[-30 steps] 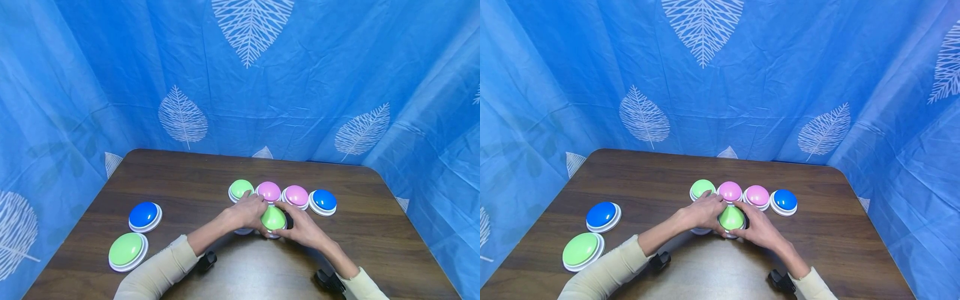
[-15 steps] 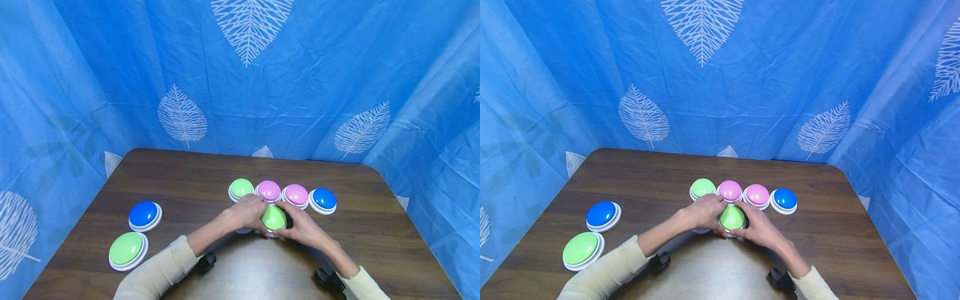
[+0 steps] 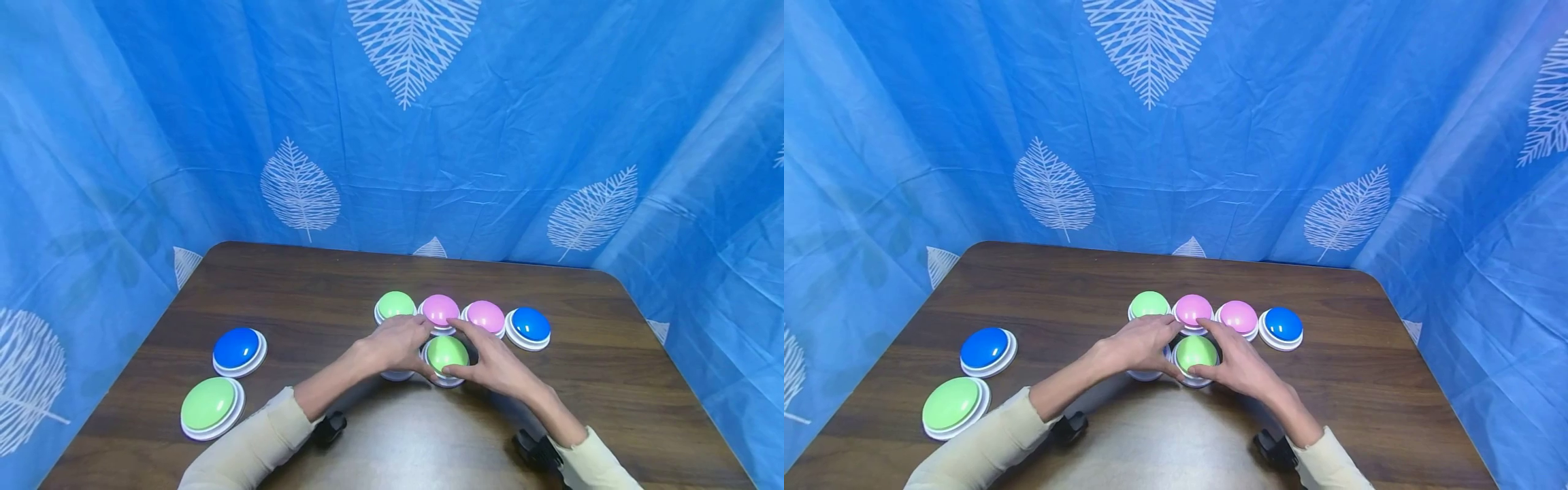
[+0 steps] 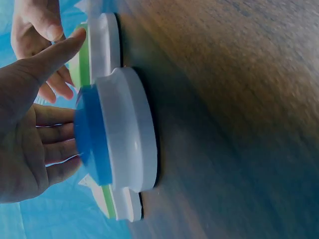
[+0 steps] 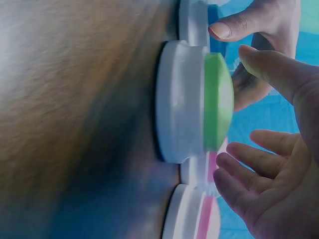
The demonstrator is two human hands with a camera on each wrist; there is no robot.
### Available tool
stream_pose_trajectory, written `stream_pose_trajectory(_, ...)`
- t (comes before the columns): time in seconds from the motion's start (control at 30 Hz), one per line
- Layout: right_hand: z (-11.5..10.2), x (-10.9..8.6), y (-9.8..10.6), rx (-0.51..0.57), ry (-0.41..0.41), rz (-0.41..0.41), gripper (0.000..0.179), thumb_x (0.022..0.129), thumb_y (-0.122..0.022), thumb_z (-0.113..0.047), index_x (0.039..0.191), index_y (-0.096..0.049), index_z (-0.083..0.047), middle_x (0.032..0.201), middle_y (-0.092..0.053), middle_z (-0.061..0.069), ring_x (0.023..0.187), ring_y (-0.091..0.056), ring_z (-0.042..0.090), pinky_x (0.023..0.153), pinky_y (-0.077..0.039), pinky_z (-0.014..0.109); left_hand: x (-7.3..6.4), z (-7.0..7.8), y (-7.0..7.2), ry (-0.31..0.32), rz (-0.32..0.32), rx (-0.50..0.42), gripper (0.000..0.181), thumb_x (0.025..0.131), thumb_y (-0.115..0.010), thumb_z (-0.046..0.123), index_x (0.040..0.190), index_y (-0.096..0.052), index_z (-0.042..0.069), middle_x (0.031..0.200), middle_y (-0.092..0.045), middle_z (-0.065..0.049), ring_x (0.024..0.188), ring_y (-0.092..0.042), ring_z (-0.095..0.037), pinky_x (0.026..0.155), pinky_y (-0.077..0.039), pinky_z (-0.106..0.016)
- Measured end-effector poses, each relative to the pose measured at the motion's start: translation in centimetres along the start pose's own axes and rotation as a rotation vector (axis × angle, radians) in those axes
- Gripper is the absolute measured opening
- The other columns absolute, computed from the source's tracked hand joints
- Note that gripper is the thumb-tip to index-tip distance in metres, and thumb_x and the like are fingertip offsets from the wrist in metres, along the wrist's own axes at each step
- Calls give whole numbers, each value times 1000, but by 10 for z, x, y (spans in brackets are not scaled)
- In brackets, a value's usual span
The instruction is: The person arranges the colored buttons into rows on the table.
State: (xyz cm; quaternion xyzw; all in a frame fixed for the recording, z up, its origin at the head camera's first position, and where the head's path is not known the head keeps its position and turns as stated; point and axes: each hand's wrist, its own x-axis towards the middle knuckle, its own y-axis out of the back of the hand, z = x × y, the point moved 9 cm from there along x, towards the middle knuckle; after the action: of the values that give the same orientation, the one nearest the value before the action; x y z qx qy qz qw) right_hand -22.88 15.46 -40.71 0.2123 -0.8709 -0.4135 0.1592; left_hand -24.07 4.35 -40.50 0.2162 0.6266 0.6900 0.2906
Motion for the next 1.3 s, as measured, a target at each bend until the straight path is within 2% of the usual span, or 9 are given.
stream_pose_trajectory(0.17,-11,6,4,13,-22,3,86,78,-83,-43,146,-45,-7,139,-54,13,121,-55,31,99,-46,52,-12,-11,8,41,9,-4,82,72,-78,65,127,-61,6,104,-61,-1,95,-58,-15,87,-50,-32)
stream_pose_trajectory(0.3,-22,12,1,34,-16,6,86,78,-83,-42,147,-45,-9,141,-53,12,126,-52,31,101,-44,55,-26,-21,15,94,30,-41,82,72,-79,63,129,-61,6,107,-61,-3,95,-56,-17,83,-53,-33)
stream_pose_trajectory(0.57,-52,25,-22,56,85,-4,84,80,-83,-41,148,-44,-10,146,-48,8,133,-46,26,107,-39,51,-59,-33,32,136,61,-69,89,75,-79,60,138,-54,3,127,-60,-10,113,-57,-24,99,-48,-41)
stream_pose_trajectory(0.77,-75,32,-35,55,152,6,83,81,-81,-42,147,-44,-11,146,-49,9,131,-47,28,103,-43,52,-83,-46,42,177,103,-85,87,75,-81,57,137,-55,3,128,-61,-12,112,-59,-25,96,-50,-42)
stream_pose_trajectory(0.87,-85,36,-42,62,177,-5,82,81,-81,-40,148,-43,-10,147,-47,9,131,-47,28,101,-45,51,-93,-55,46,211,117,-92,87,74,-81,57,137,-55,3,128,-60,-13,115,-59,-29,97,-50,-45)
stream_pose_trajectory(1.03,-104,45,-56,63,211,-39,82,81,-81,-37,148,-43,-11,150,-45,8,137,-41,26,107,-39,49,-115,-75,50,302,121,-107,87,74,-83,54,138,-54,2,135,-57,-17,123,-56,-35,99,-47,-52)
stream_pose_trajectory(1.3,-132,62,-78,-5,247,-79,80,84,-80,-36,149,-42,-9,150,-44,9,139,-39,24,112,-34,43,-151,-108,53,414,124,-136,85,76,-83,47,138,-52,-3,137,-54,-23,124,-53,-41,97,-45,-58)
